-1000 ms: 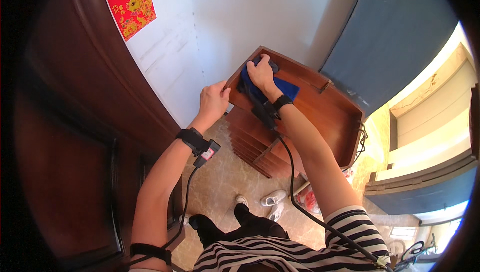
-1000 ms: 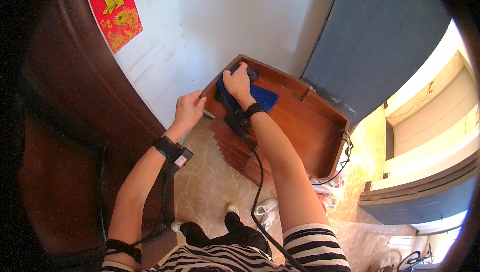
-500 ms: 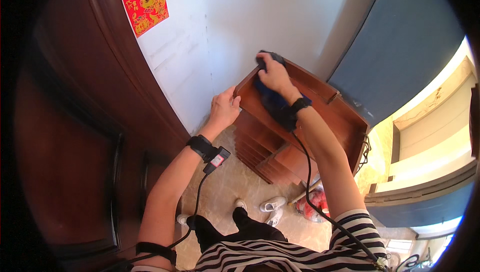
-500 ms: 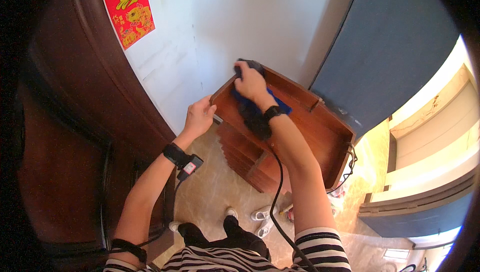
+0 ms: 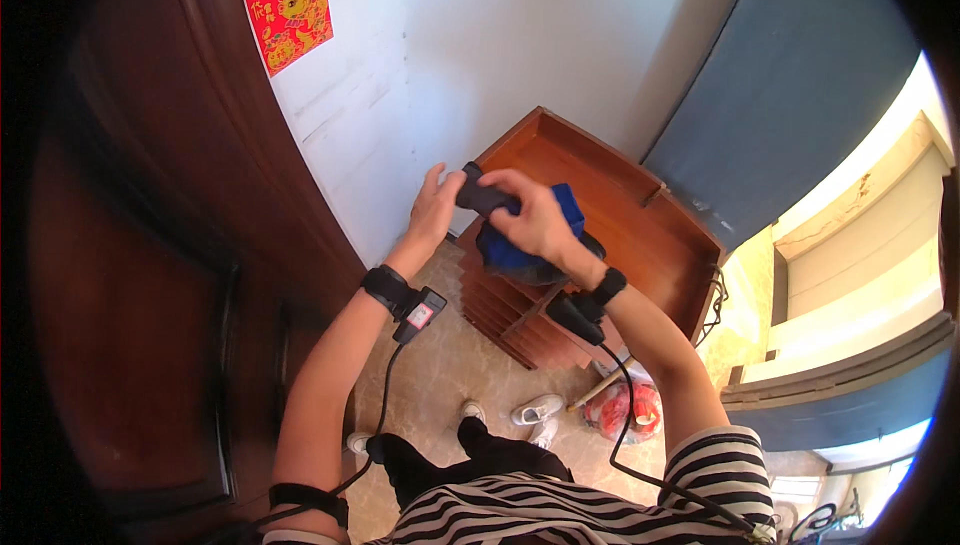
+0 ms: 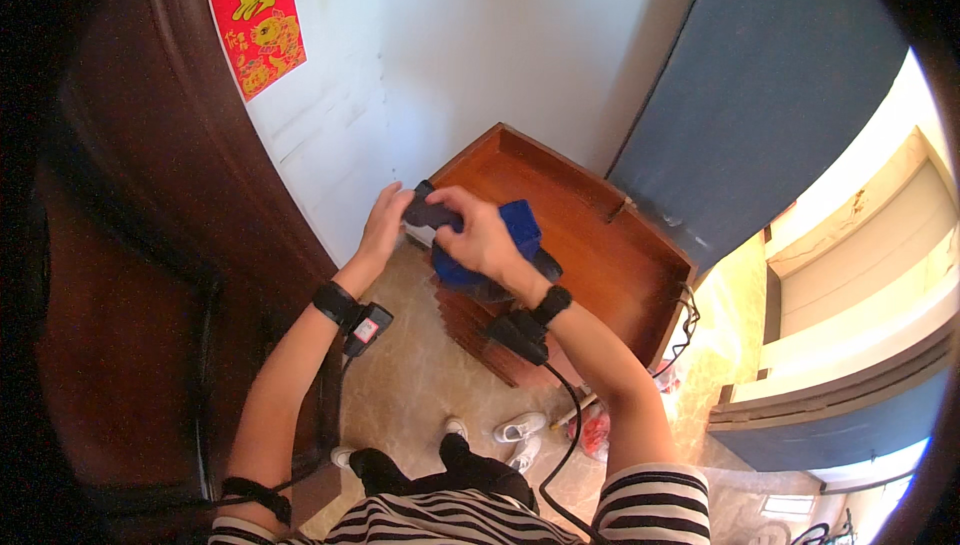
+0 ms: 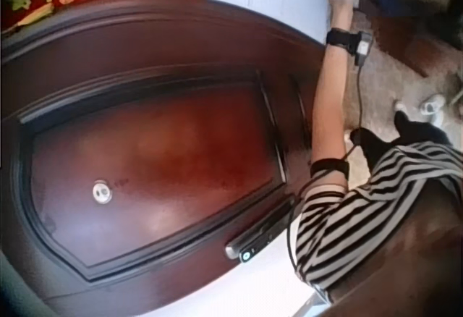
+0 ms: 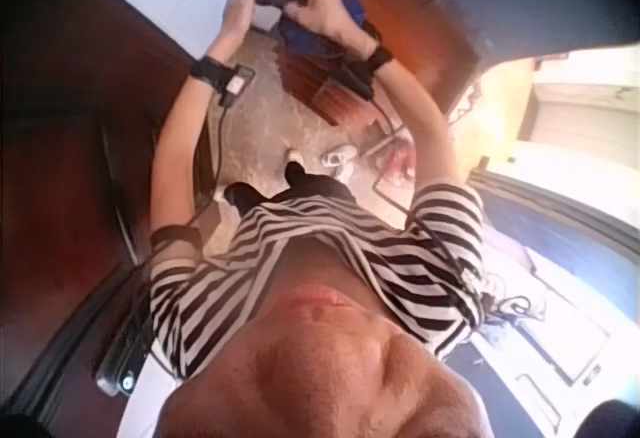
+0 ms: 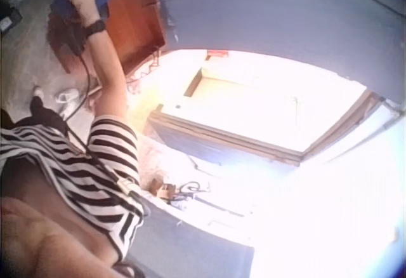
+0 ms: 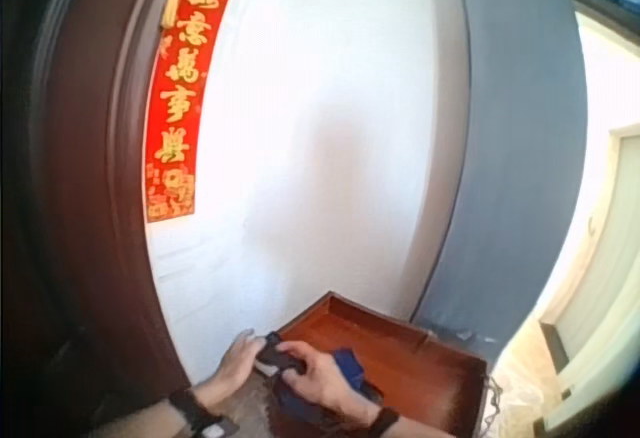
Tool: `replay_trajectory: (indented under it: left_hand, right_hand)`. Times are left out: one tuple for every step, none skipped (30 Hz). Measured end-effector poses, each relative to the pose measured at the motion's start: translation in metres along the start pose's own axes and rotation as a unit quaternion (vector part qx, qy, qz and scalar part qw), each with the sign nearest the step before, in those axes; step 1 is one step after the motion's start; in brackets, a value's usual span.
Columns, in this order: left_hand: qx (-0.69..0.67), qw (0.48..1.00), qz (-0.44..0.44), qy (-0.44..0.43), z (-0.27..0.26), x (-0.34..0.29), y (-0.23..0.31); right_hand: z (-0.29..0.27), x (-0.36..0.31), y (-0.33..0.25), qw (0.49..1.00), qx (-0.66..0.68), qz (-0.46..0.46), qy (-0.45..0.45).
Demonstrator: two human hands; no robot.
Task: Wiping down a door and a wooden shoe rack with a cloth.
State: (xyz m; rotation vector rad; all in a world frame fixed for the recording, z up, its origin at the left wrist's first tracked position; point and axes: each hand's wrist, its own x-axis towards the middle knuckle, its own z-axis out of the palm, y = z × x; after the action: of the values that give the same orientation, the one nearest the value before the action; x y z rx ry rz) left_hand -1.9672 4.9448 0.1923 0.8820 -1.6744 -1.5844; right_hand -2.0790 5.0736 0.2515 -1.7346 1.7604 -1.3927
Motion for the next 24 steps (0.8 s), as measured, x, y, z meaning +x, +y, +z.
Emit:
replay_trajectory:
  left_hand:
    - [-0.001, 1.0, 0.0, -0.001, 0.002, -0.001, 0.001]
    - [0.09, 0.992, 0.088, -0.003, 0.008, -0.003, 0.009]
    - [0.182, 0.968, 0.174, -0.004, 0.012, -0.004, 0.012]
    - [0.203, 0.954, 0.219, 0.02, 0.016, -0.005, 0.014]
    - [0.2, 0.954, 0.223, 0.016, 0.019, -0.004, 0.016]
    - [0.237, 0.944, 0.228, 0.041, 0.021, -0.003, 0.015]
    - [0.273, 0.931, 0.232, 0.065, 0.023, -0.003, 0.014]
    - [0.249, 0.932, 0.258, 0.058, 0.032, -0.002, 0.013]
    - [0.248, 0.932, 0.261, 0.05, 0.033, 0.0, 0.012]
    - [0.251, 0.931, 0.257, 0.064, 0.029, 0.001, 0.007]
    - [0.252, 0.93, 0.255, 0.078, 0.029, 0.001, 0.008]
    - [0.271, 0.93, 0.233, 0.086, 0.032, 0.0, 0.011]
    - [0.27, 0.931, 0.234, 0.078, 0.036, 0.001, 0.011]
    - [0.279, 0.924, 0.242, 0.096, 0.029, 0.0, 0.009]
    - [0.282, 0.919, 0.253, 0.109, 0.028, 0.0, 0.007]
    - [0.281, 0.92, 0.253, 0.104, 0.027, 0.001, 0.005]
    - [0.27, 0.92, 0.266, 0.103, 0.029, 0.003, 0.006]
    - [0.262, 0.918, 0.276, 0.108, 0.027, 0.003, 0.006]
    - [0.261, 0.919, 0.277, 0.106, 0.026, 0.002, 0.005]
    - [0.271, 0.916, 0.275, 0.113, 0.027, 0.001, 0.007]
    - [0.278, 0.913, 0.273, 0.118, 0.029, 0.001, 0.008]
    - [0.273, 0.913, 0.279, 0.115, 0.031, 0.001, 0.01]
    - [0.273, 0.913, 0.28, 0.112, 0.035, 0.002, 0.008]
    - [0.274, 0.913, 0.282, 0.108, 0.038, 0.001, 0.007]
  right_hand:
    - [-0.007, 0.006, 0.006, 0.999, 0.03, 0.007, 0.045]
    - [-0.016, 0.013, 0.001, 0.995, 0.004, -0.005, 0.104]
    - [-0.022, 0.022, -0.004, 0.986, -0.02, -0.018, 0.163]
    - [-0.025, 0.035, 0.001, 0.976, -0.061, -0.032, 0.205]
    - [-0.032, 0.05, 0.003, 0.961, -0.107, -0.046, 0.25]
    - [-0.042, 0.062, 0.004, 0.945, -0.192, -0.061, 0.259]
    - [-0.049, 0.076, 0.019, 0.921, -0.265, -0.117, 0.262]
    - [-0.061, 0.087, 0.049, 0.894, -0.379, -0.097, 0.219]
    - [-0.064, 0.093, 0.075, 0.857, -0.479, -0.077, 0.171]
    - [-0.057, 0.091, 0.089, 0.859, -0.477, -0.071, 0.172]
    - [-0.053, 0.088, 0.094, 0.82, -0.557, -0.045, 0.125]
    - [-0.054, 0.084, 0.099, 0.771, -0.632, -0.016, 0.076]
    - [-0.058, 0.076, 0.104, 0.769, -0.634, -0.009, 0.077]
    - [-0.052, 0.07, 0.099, 0.751, -0.654, 0.033, 0.081]
    - [-0.054, 0.06, 0.096, 0.725, -0.679, 0.079, 0.085]
    - [-0.06, 0.049, 0.092, 0.709, -0.686, 0.142, 0.084]
    - [-0.071, 0.031, 0.099, 0.662, -0.722, 0.163, 0.119]
    - [-0.079, 0.016, 0.096, 0.623, -0.749, 0.175, 0.142]
    - [-0.092, 0.006, 0.092, 0.683, -0.672, 0.268, 0.098]
    - [-0.101, -0.01, 0.086, 0.659, -0.698, 0.26, 0.102]
    - [-0.107, -0.024, 0.081, 0.631, -0.725, 0.253, 0.106]
    - [-0.11, -0.027, 0.079, 0.627, -0.728, 0.256, 0.112]
    - [-0.112, -0.031, 0.077, 0.604, -0.75, 0.253, 0.095]
    - [-0.114, -0.035, 0.075, 0.582, -0.77, 0.25, 0.079]
